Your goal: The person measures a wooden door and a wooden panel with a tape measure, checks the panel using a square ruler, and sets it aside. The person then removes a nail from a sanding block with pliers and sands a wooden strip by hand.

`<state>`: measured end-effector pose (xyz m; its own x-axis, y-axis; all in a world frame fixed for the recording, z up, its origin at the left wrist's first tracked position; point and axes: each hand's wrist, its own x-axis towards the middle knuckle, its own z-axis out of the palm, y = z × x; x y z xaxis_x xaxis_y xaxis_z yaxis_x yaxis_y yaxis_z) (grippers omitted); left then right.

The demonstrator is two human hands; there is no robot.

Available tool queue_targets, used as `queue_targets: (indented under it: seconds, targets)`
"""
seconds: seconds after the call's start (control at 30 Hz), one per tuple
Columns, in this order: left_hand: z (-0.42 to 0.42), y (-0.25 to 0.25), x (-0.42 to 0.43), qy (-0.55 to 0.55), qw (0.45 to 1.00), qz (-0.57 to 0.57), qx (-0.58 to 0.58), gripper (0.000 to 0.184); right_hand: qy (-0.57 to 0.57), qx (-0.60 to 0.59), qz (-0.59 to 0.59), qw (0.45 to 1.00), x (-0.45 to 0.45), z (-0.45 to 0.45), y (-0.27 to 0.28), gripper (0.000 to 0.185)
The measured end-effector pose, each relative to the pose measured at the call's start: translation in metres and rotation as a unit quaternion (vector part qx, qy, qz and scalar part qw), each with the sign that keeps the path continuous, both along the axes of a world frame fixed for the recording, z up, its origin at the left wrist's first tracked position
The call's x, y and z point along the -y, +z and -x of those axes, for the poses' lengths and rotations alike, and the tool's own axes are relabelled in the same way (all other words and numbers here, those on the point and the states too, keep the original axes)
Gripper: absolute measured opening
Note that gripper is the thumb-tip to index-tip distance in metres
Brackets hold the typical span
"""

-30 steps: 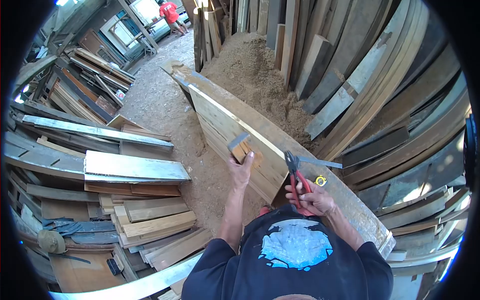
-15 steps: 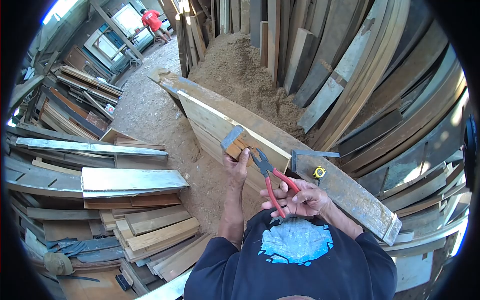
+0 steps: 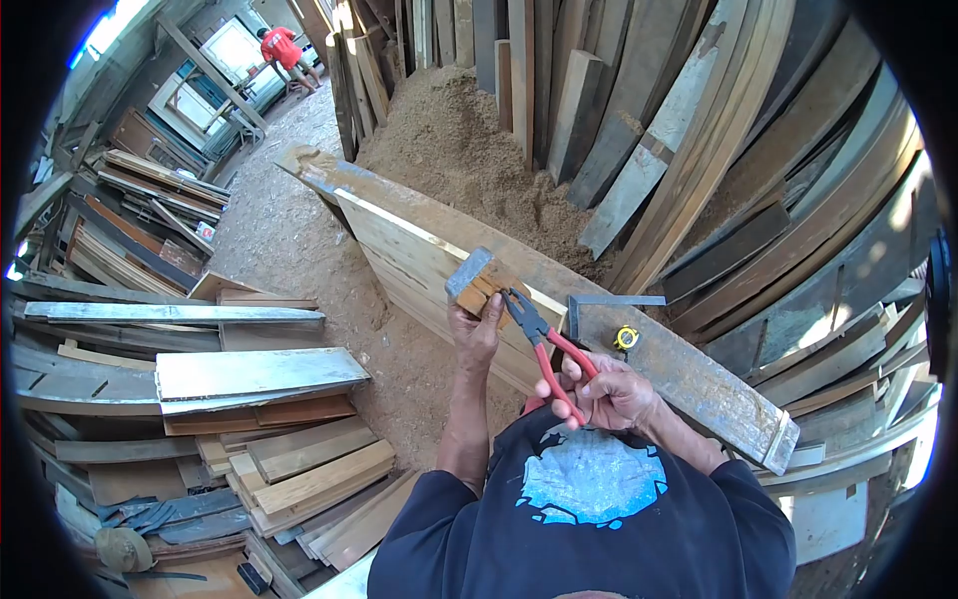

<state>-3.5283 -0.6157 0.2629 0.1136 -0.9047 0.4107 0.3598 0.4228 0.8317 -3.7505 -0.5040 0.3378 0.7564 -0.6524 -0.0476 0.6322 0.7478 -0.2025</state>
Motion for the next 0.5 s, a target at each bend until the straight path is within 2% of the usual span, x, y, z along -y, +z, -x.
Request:
queue_targets:
  seconds: [0.07, 0.1, 0.2, 0.3, 0.33, 0.37, 0.4, 0.43, 0.5]
  targets:
    - [0.001, 0.001, 0.0, -0.007, 1.0, 0.007, 0.011, 0.039, 0.006, 0.026, -0.036, 0.999, -0.001, 0.003, -0.006, 0.031]
    - [0.002, 0.002, -0.001, -0.013, 1.0, 0.012, 0.015, 0.039, -0.005, -0.019, -0.046, 0.999, -0.005, 0.003, 0.004, 0.033]
    - [0.0, 0.009, 0.002, -0.039, 0.998, -0.003, 0.058, 0.041, -0.001, -0.048, -0.036, 0.998, -0.007, 0.008, 0.004, 0.037]
    - [-0.005, 0.031, -0.005, -0.074, 0.992, -0.032, 0.101, 0.042, -0.007, -0.172, 0.018, 0.985, -0.007, 0.017, 0.007, 0.035]
    - [-0.006, 0.038, -0.006, -0.088, 0.989, -0.04, 0.112, 0.042, -0.009, -0.282, 0.121, 0.952, -0.007, 0.021, 0.01, 0.031]
    - [-0.009, 0.041, -0.006, -0.086, 0.983, -0.029, 0.162, 0.041, -0.011, -0.386, 0.22, 0.896, -0.007, 0.025, 0.013, 0.026]
    - [-0.013, 0.044, -0.006, -0.084, 0.974, -0.017, 0.21, 0.041, -0.011, -0.481, 0.314, 0.819, -0.007, 0.028, 0.014, 0.022]
    - [-0.014, 0.045, -0.005, -0.082, 0.963, -0.005, 0.258, 0.041, -0.061, -0.556, 0.47, 0.683, -0.005, 0.03, 0.008, 0.022]
    - [-0.013, 0.038, -0.005, -0.087, 0.964, -0.019, 0.252, 0.04, -0.036, -0.547, 0.397, 0.736, -0.006, 0.031, 0.018, 0.027]
